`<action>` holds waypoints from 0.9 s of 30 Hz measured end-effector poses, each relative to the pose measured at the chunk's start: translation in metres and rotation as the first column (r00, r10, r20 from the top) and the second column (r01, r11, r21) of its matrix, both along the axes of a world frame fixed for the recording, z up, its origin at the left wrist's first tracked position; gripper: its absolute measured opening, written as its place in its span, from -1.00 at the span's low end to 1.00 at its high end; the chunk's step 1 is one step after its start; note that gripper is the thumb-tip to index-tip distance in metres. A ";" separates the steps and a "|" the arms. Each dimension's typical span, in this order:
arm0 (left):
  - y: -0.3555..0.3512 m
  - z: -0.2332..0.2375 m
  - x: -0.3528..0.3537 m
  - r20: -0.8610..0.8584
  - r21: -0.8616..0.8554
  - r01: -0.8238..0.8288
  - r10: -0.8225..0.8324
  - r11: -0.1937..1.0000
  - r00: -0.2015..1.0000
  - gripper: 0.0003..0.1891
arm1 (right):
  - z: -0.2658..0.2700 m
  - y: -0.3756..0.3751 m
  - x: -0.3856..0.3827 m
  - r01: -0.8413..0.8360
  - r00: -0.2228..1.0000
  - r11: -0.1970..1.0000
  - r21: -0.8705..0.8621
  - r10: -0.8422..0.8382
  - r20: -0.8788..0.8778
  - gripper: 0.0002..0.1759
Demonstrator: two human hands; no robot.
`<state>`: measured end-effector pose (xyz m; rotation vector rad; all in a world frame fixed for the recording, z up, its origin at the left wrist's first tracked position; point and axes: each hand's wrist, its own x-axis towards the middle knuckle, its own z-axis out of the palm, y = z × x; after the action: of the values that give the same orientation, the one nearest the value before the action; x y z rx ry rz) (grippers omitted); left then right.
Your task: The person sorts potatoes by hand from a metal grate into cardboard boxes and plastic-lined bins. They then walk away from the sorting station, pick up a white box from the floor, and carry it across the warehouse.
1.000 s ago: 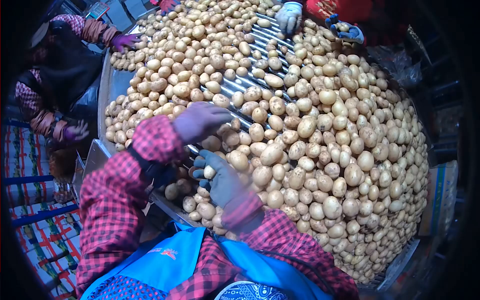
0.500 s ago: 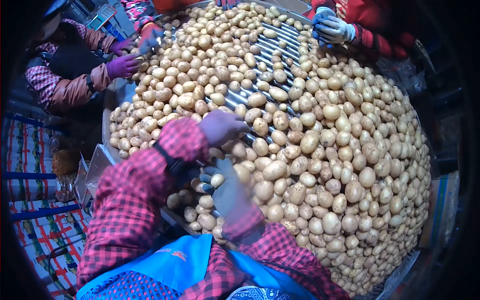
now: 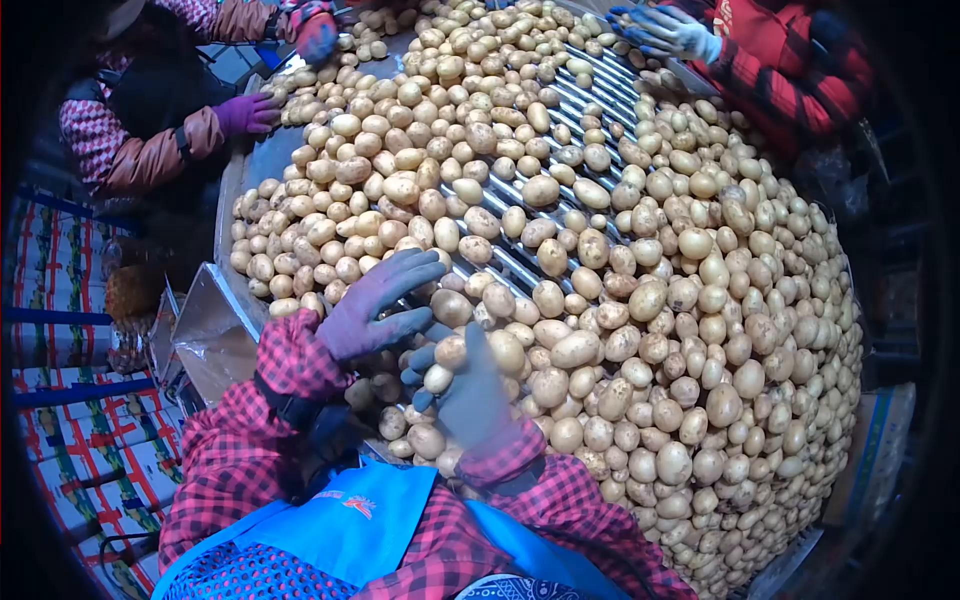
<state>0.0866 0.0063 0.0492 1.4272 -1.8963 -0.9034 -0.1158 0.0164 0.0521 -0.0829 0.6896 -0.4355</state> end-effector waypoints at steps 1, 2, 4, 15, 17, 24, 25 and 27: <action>-0.008 -0.006 0.002 0.049 -0.060 0.048 -0.045 0.997 0.998 -0.44 | -0.007 -0.003 0.003 0.049 0.998 0.996 -0.069 -0.047 0.036 -0.28; -0.016 -0.011 0.004 0.048 -0.059 0.056 -0.054 0.997 0.997 -0.44 | -0.009 -0.005 0.000 0.075 0.993 0.996 -0.055 -0.070 0.093 -0.25; -0.036 -0.017 0.006 0.237 -0.230 0.145 -0.089 0.962 0.967 -0.48 | -0.003 -0.005 -0.002 0.079 0.996 0.994 -0.081 -0.075 0.044 -0.21; -0.140 -0.047 -0.105 0.488 -0.371 0.609 -0.411 0.701 0.770 -0.53 | -0.022 0.002 -0.014 0.134 0.739 0.980 -0.145 -0.002 0.674 -0.35; -0.163 -0.077 -0.103 0.398 -0.393 0.590 -0.447 0.705 0.801 -0.58 | -0.025 0.003 -0.014 0.134 0.672 0.988 -0.078 -0.033 0.740 -0.36; -0.195 -0.042 -0.054 0.445 -0.333 -0.003 0.160 0.943 0.881 -0.65 | -0.028 0.010 -0.003 0.078 0.887 0.973 -0.216 0.031 0.461 -0.07; -0.198 -0.036 -0.059 0.464 -0.339 -0.001 0.168 0.941 0.870 -0.61 | -0.029 0.011 -0.002 0.075 0.886 0.974 -0.214 0.033 0.462 -0.07; -0.211 -0.060 -0.064 0.575 -0.239 0.051 0.099 0.970 0.812 -0.51 | -0.026 0.013 -0.004 0.070 0.893 0.981 -0.180 0.019 0.450 -0.08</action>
<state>0.0229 -0.2044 -0.0108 1.6945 -2.3187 -0.1889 -0.1194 0.0294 0.0258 -0.1496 0.1875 -0.5243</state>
